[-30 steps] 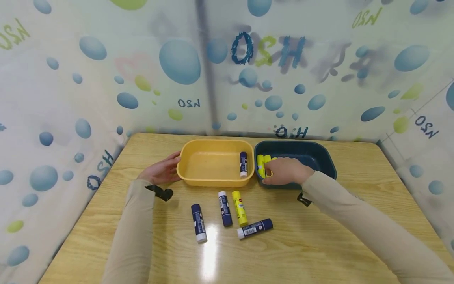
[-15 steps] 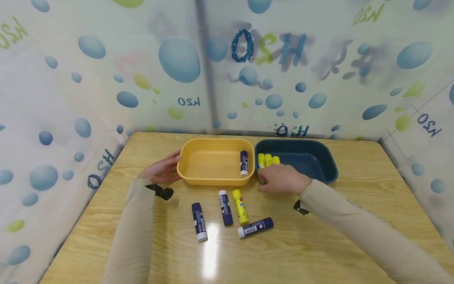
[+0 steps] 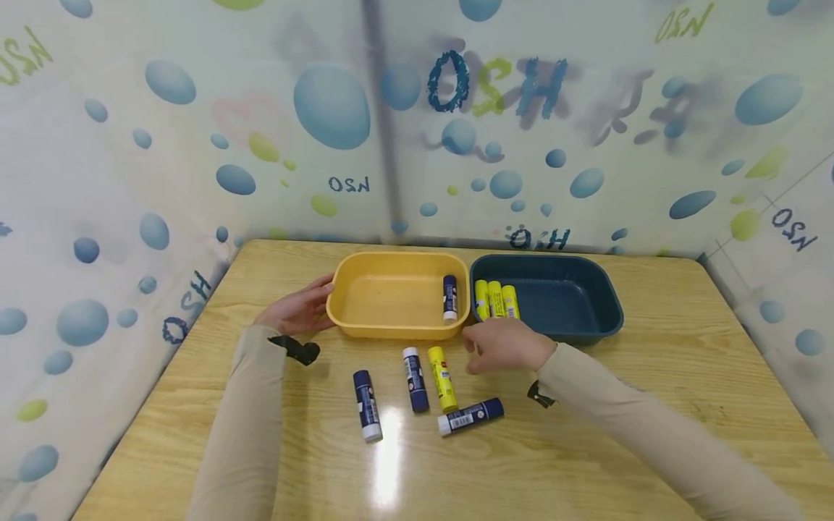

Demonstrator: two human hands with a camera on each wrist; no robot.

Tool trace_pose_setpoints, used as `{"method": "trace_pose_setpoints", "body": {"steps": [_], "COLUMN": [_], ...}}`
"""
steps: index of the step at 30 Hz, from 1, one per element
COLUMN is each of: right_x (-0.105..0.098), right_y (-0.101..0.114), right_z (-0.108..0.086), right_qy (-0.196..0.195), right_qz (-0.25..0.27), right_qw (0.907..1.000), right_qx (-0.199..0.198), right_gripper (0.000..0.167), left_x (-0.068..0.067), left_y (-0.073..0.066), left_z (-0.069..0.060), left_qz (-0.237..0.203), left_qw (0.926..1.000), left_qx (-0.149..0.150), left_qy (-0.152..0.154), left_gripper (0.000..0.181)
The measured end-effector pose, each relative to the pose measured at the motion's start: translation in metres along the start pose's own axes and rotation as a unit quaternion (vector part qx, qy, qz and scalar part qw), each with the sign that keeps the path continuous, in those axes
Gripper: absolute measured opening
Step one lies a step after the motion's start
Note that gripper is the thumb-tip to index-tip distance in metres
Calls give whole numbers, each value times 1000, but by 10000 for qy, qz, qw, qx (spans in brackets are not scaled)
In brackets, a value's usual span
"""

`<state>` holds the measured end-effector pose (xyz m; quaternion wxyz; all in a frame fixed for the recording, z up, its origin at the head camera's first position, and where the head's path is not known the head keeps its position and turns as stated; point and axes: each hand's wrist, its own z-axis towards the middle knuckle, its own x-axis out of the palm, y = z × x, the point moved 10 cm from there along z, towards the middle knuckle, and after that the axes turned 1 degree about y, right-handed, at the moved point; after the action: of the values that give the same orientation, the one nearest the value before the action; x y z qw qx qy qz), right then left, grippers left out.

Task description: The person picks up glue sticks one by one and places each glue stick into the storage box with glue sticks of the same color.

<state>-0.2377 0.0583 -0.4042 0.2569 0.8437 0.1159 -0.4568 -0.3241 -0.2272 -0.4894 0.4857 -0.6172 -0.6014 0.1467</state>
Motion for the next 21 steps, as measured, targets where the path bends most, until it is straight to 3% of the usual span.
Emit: {"method": "trace_pose_setpoints", "body": {"steps": [5, 12, 21], "right_x": [11, 19, 30], "right_y": [6, 13, 13], "right_z": [7, 15, 24], "right_qy": [97, 28, 169], "right_qz": [137, -63, 242], "right_qw": [9998, 9998, 9995], "right_qx": [-99, -208, 107], "right_gripper": [19, 18, 24], "left_x": [0, 0, -1], "left_y": [0, 1, 1], "left_z": [0, 0, -1], "left_qz": [-21, -135, -187], "left_qw": [10000, 9999, 9998], "left_qx": [-4, -34, -19], "left_qy": [15, 22, -45], "left_gripper": [58, 57, 58]}}
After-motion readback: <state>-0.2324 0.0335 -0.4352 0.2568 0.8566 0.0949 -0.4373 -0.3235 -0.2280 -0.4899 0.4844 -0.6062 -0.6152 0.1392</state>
